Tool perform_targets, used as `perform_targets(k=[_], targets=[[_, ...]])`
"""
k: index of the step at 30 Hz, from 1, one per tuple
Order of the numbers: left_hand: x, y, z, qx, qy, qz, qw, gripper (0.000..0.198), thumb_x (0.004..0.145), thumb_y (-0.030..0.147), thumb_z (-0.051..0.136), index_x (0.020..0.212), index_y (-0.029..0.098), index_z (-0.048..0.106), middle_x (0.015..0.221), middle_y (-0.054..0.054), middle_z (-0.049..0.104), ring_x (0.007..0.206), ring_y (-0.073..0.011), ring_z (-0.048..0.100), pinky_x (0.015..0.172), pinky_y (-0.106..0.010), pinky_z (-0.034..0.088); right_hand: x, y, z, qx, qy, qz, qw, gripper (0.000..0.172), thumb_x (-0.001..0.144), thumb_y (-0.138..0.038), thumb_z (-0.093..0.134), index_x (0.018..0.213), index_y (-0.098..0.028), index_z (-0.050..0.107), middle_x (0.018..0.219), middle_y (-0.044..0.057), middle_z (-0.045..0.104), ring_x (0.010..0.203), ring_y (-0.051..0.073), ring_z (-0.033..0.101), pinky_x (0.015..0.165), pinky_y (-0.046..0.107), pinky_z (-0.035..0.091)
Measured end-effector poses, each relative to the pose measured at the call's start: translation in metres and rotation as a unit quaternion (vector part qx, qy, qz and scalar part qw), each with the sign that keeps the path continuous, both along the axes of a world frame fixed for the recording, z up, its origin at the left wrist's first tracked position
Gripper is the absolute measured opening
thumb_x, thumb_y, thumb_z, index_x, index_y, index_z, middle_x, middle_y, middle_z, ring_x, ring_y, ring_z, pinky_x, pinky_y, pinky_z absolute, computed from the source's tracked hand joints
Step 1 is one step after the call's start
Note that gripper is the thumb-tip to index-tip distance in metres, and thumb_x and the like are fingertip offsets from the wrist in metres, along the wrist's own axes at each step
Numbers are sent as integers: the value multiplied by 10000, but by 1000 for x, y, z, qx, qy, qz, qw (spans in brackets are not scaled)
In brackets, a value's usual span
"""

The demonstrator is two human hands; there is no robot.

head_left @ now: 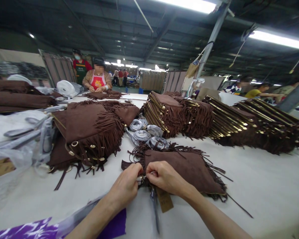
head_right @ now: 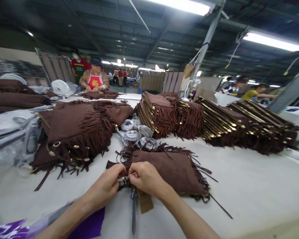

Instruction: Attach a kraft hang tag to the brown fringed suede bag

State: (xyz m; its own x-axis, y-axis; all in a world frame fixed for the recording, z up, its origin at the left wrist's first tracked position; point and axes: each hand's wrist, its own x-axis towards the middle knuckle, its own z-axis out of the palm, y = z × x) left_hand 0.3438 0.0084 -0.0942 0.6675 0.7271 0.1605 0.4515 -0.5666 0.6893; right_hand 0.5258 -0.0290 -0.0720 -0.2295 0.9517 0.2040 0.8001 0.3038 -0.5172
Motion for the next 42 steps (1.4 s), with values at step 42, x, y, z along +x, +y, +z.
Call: perform_targets(k=[42], targets=[[-4,11,10,16,-37,57,998,261,701,-21,366,798,217,412,783,15,490,763,-159,456,695,-279,320,8,34,12,-145,85,80,983,170,726,-213,526,678,-143,673,585,-42,524,554,97,428,508,195,311]])
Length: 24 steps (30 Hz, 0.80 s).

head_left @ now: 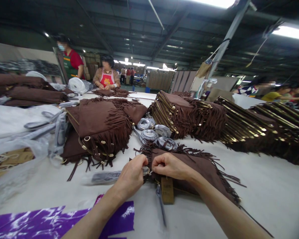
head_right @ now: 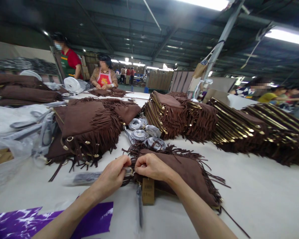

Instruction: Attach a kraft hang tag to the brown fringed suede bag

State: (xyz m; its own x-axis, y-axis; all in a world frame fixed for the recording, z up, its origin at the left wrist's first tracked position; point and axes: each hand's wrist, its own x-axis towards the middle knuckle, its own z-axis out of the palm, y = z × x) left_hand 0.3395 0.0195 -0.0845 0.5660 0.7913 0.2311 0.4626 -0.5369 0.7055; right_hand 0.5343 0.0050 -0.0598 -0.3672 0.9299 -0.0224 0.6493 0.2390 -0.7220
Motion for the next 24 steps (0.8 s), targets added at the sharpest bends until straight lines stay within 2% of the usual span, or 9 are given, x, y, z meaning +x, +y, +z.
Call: perform_targets(k=[5,12,20,24], targets=[[0,2,-3,-8,-14,1,1000,261,698,-20,373,800,214,425,782,18,496,766,-156,460,691,-273,317,0,0,-1,-2,6,-6,1000,166,734,-240,564,709,-139,692,570,-51,517,528,85,407,490,191,298],[0,4,-5,-8,-16,3,1000,264,689,-22,381,802,211,430,779,17,499,762,-153,461,690,-268,316,-1,1,0,15,-37,4,999,144,696,-171,545,677,-148,685,563,-55,519,533,80,410,497,186,294],[-1,4,-6,-7,-24,6,1000,256,700,-13,387,811,212,438,786,15,505,765,-155,468,691,-270,323,-1,7,3,-35,-6,31,999,151,714,-228,541,703,-138,662,581,-45,509,552,93,411,505,196,297],[-2,4,-6,-7,-29,2,1000,265,683,-14,385,808,206,462,793,7,511,778,-158,473,705,-273,334,-2,7,4,-38,4,16,999,165,701,-255,542,672,-136,652,569,-38,496,548,97,396,504,204,292]])
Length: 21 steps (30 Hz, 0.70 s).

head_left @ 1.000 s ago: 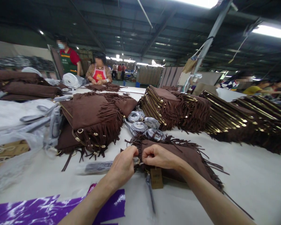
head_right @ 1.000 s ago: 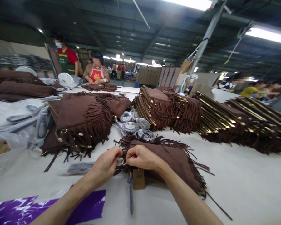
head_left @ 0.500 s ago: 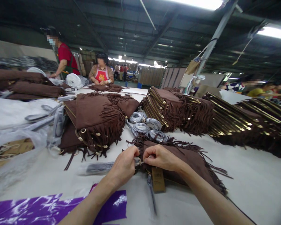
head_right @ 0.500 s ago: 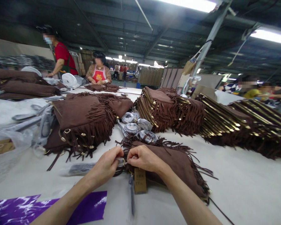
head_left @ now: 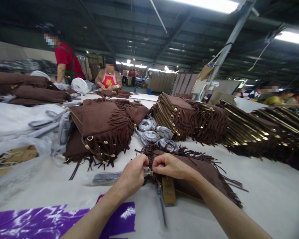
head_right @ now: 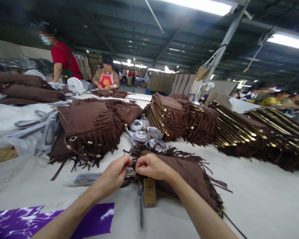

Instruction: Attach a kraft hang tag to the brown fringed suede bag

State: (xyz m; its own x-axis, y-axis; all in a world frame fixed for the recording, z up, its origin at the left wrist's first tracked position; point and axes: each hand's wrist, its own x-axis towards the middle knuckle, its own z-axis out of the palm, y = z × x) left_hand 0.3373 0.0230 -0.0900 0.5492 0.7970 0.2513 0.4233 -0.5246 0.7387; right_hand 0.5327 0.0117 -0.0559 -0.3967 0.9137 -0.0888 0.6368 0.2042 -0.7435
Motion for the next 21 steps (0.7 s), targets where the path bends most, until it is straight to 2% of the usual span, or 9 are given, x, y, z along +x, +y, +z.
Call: perform_targets(k=[4,6,9,13,16,18,21], targets=[[0,4,1,-36,-16,-34,999,365,654,-18,361,851,198,578,871,-17,535,888,-169,503,794,-280,362,-2,-1,2,-4,38,-18,999,219,721,-335,550,665,-139,628,584,-33,488,554,101,393,506,212,293],[1,7,1,-90,-31,-40,995,393,636,-6,365,846,193,630,899,-29,535,936,-178,509,845,-289,370,-3,-2,3,-9,76,-31,997,247,726,-373,577,671,-137,626,600,-30,495,558,99,389,507,216,289],[3,12,1,-177,-52,-50,981,300,608,55,409,731,174,655,921,-42,554,969,-197,514,873,-302,374,-6,-3,3,-13,102,-53,993,271,717,-395,631,683,-127,650,565,-36,488,525,91,351,482,220,241],[4,13,2,-274,-110,-56,954,213,673,230,467,697,156,665,914,-44,585,895,-196,528,776,-294,389,-9,-4,2,-2,105,-62,993,245,731,-356,622,701,-121,683,555,-20,554,499,84,346,472,215,229],[3,11,5,-307,-151,-72,937,319,710,427,514,677,139,648,769,-12,527,690,-138,454,630,-270,330,-11,-4,2,16,96,-57,994,223,750,-315,590,709,-123,698,613,5,636,505,85,373,470,208,249],[2,9,6,-324,-166,-78,928,342,685,456,554,656,128,650,680,12,484,613,-111,387,586,-265,272,-11,-4,1,33,89,-55,994,209,756,-295,588,697,-129,701,586,-13,613,501,82,363,466,205,246],[2,7,6,-340,-179,-69,921,292,639,399,599,650,117,676,634,16,501,603,-106,389,587,-266,255,-9,-3,0,51,81,-54,994,199,755,-288,600,691,-135,709,526,-49,509,500,79,339,466,205,237]])
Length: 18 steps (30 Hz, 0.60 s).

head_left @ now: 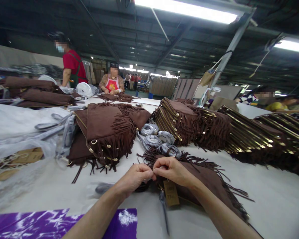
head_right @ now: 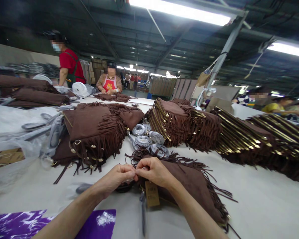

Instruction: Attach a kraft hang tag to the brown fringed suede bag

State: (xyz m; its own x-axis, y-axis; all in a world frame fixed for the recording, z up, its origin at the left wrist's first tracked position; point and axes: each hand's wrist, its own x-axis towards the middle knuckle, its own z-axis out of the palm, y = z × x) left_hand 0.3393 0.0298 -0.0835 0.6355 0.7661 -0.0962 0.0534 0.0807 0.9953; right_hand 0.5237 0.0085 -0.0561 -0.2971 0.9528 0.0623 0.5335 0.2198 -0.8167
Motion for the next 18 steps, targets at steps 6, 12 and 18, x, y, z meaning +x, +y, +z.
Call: perform_targets(k=[6,12,18], targets=[[1,3,-7,-63,-14,42,997,189,519,300,691,586,139,616,573,46,496,580,-89,361,594,-258,232,0,-3,-2,2,7,-6,1000,208,745,-310,628,736,-139,745,630,-6,599,587,114,467,544,220,335],[1,3,-9,-69,-28,50,996,198,506,257,699,579,148,550,668,33,553,606,-87,419,613,-250,277,-1,-4,-7,-43,12,-7,999,230,724,-342,621,725,-128,704,554,-45,458,520,92,350,482,220,247],[-3,5,-4,125,59,40,990,201,550,78,607,717,171,547,728,50,480,689,-110,406,642,-233,298,6,-2,-5,-36,-24,1,999,189,706,-298,575,693,-132,665,542,-52,455,509,89,350,468,214,243]])
